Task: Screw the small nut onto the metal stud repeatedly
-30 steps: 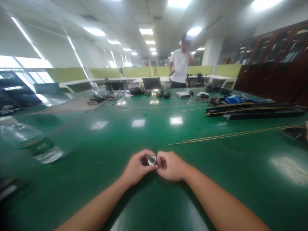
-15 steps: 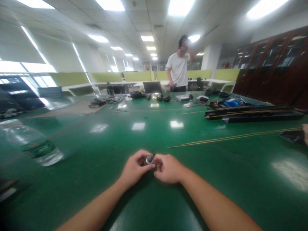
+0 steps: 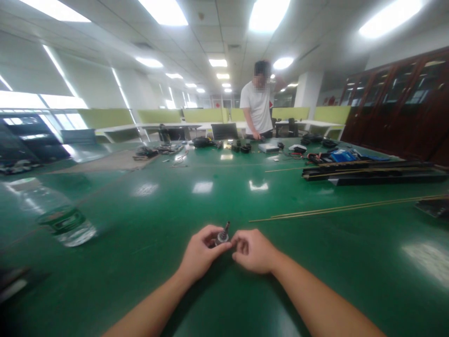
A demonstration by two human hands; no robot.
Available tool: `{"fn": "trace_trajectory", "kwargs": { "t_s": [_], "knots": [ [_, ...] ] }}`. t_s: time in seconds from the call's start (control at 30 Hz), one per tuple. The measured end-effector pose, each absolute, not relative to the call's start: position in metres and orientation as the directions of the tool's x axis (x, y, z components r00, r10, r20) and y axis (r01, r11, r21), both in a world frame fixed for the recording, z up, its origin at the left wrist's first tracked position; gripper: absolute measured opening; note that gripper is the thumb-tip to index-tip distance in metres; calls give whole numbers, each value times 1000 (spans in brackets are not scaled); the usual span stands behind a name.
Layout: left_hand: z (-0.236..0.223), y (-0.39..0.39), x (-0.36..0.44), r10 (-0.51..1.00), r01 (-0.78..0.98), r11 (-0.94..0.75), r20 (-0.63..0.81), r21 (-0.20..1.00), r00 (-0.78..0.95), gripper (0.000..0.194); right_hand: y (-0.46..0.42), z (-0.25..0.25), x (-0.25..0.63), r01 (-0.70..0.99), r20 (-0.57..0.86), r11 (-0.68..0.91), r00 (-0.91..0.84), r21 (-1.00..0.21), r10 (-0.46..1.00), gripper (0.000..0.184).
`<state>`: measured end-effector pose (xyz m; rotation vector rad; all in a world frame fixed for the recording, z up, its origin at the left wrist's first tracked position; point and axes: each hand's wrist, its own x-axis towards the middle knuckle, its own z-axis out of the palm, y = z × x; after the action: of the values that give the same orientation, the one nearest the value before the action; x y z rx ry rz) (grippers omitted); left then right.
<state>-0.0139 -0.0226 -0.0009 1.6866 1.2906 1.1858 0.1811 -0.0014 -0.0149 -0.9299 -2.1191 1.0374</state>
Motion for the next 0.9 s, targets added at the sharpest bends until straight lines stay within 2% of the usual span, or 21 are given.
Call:
{"fn": "trace_trajectory", "kwargs": {
  "t_s": [0.13, 0.23, 0.33, 0.47, 0.63, 0.9],
  "knots": [
    [-2, -23, -16, 941, 388, -337, 322, 858, 105, 26, 0, -15, 183, 317, 234, 435, -512, -843, 827, 13],
    [2, -26, -17, 905, 473, -417, 402, 776, 139, 25, -1, -15, 184, 345, 241, 423, -461, -838, 854, 20],
    [6, -29, -16, 893, 499, -439, 423, 747, 152, 27, -5, -13, 183, 356, 231, 418, -462, -836, 856, 29],
    [5, -31, -16, 899, 500, -431, 408, 751, 161, 27, -10, -11, 182, 377, 237, 434, -466, -818, 852, 34],
    [2, -32, -16, 938, 533, -344, 301, 773, 170, 28, -13, -10, 181, 362, 235, 424, -462, -830, 855, 33],
    [2, -33, -15, 927, 499, -374, 295, 782, 232, 31, -11, -17, 181, 336, 242, 398, -421, -854, 874, 28]
  ]
}}
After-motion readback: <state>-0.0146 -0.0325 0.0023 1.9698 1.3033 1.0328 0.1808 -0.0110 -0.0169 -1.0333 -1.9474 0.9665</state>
